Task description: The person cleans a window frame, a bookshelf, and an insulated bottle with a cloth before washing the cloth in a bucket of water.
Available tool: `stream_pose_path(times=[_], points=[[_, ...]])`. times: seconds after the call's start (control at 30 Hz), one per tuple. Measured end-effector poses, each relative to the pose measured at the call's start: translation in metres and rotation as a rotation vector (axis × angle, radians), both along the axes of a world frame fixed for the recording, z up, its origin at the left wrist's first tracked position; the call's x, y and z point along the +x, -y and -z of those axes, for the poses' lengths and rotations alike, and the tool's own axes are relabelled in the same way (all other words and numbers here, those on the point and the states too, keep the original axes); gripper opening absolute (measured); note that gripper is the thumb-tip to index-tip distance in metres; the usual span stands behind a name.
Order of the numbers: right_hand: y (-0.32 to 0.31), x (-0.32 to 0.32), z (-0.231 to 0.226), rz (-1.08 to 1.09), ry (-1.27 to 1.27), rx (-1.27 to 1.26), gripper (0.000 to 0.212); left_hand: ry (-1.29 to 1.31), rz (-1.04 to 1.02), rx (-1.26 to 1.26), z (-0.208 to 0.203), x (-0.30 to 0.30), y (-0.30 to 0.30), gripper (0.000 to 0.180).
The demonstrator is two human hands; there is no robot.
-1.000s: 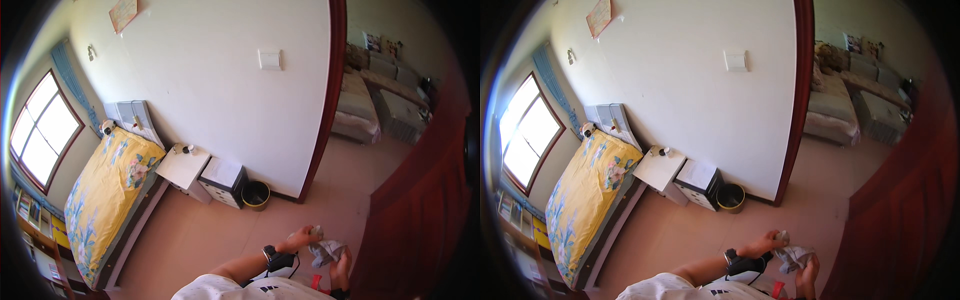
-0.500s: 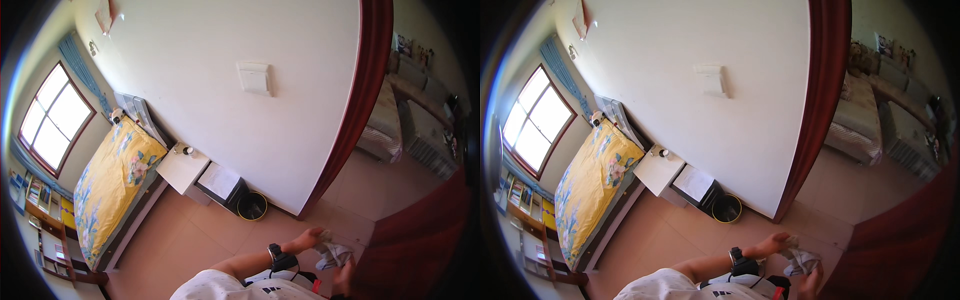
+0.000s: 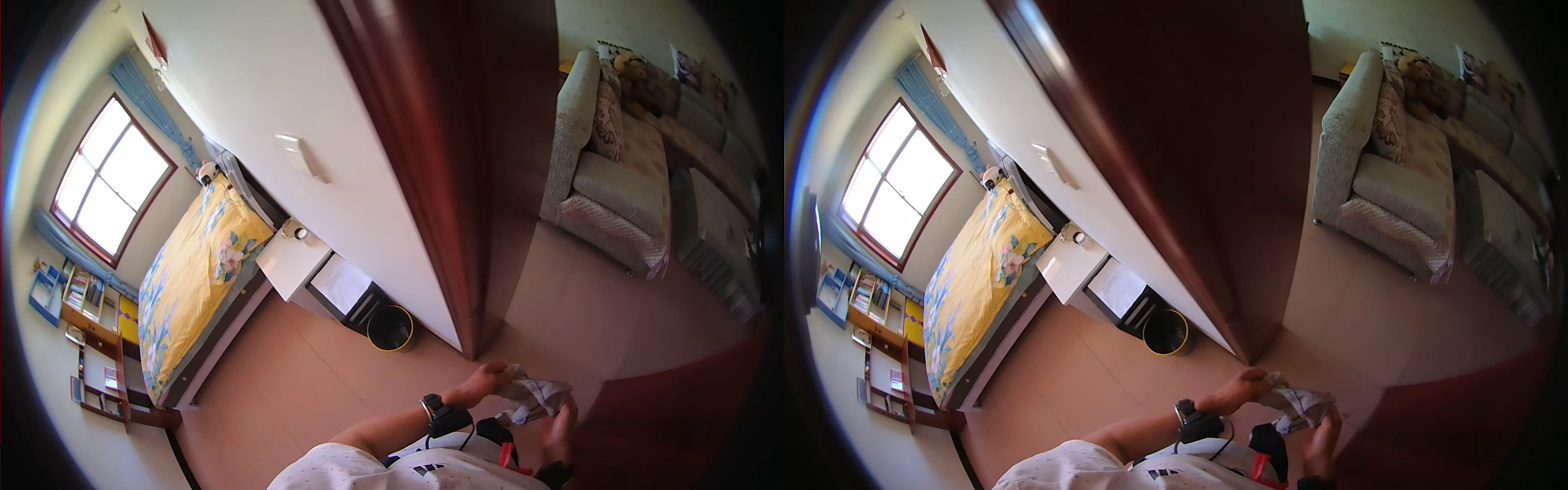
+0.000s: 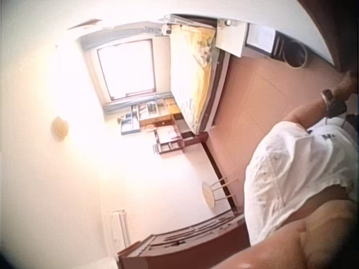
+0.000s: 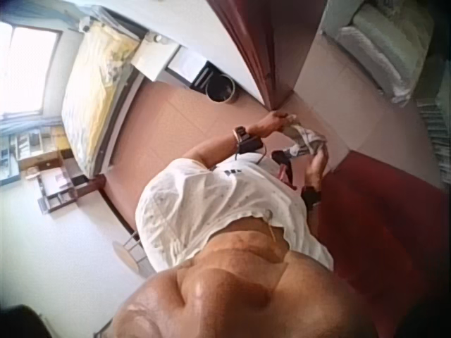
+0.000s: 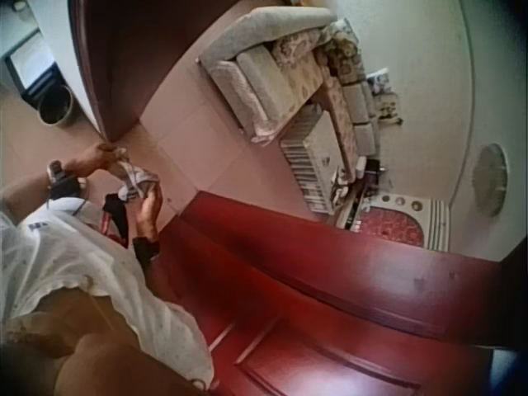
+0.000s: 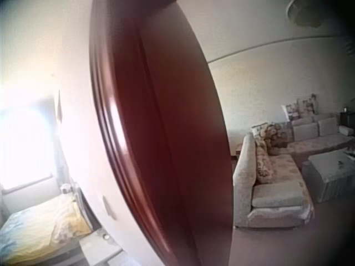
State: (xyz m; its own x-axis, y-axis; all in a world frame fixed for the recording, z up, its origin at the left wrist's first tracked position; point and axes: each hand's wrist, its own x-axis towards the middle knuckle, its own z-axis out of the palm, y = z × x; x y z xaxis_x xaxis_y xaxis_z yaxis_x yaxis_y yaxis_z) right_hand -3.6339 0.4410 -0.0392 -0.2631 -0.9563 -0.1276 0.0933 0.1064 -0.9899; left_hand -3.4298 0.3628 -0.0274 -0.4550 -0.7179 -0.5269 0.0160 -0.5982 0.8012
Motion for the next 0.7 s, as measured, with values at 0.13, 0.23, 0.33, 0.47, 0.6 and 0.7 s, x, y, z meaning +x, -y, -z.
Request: stream_pose_path(times=[0.13,0.23,0.33,0.47,0.6,0.7], points=[[0.016,-0.053,0.007,0.053,0.621,0.125,0.024,0.04,-0.049,0.019,-0.022,-0.05,0.008,0.043],[0.016,-0.082,0.018,0.112,0.615,0.167,0.024,-0.019,0.042,-0.041,-0.015,-0.076,0.016,0.051],[0.014,-0.101,0.022,0.186,0.622,0.184,0.024,0.041,0.219,-0.015,-0.021,-0.098,0.032,0.077],[0.003,-0.124,0.036,0.092,-0.029,0.047,0.027,-0.218,0.398,-0.732,0.062,-0.092,0.031,0.086],[0.026,-0.111,0.011,0.244,0.508,0.251,0.026,-0.477,0.249,-0.225,0.045,-0.127,0.053,0.041],[0.027,-0.118,0.005,0.286,0.53,0.164,0.027,0.012,0.326,-0.039,-0.005,-0.151,0.071,0.036]])
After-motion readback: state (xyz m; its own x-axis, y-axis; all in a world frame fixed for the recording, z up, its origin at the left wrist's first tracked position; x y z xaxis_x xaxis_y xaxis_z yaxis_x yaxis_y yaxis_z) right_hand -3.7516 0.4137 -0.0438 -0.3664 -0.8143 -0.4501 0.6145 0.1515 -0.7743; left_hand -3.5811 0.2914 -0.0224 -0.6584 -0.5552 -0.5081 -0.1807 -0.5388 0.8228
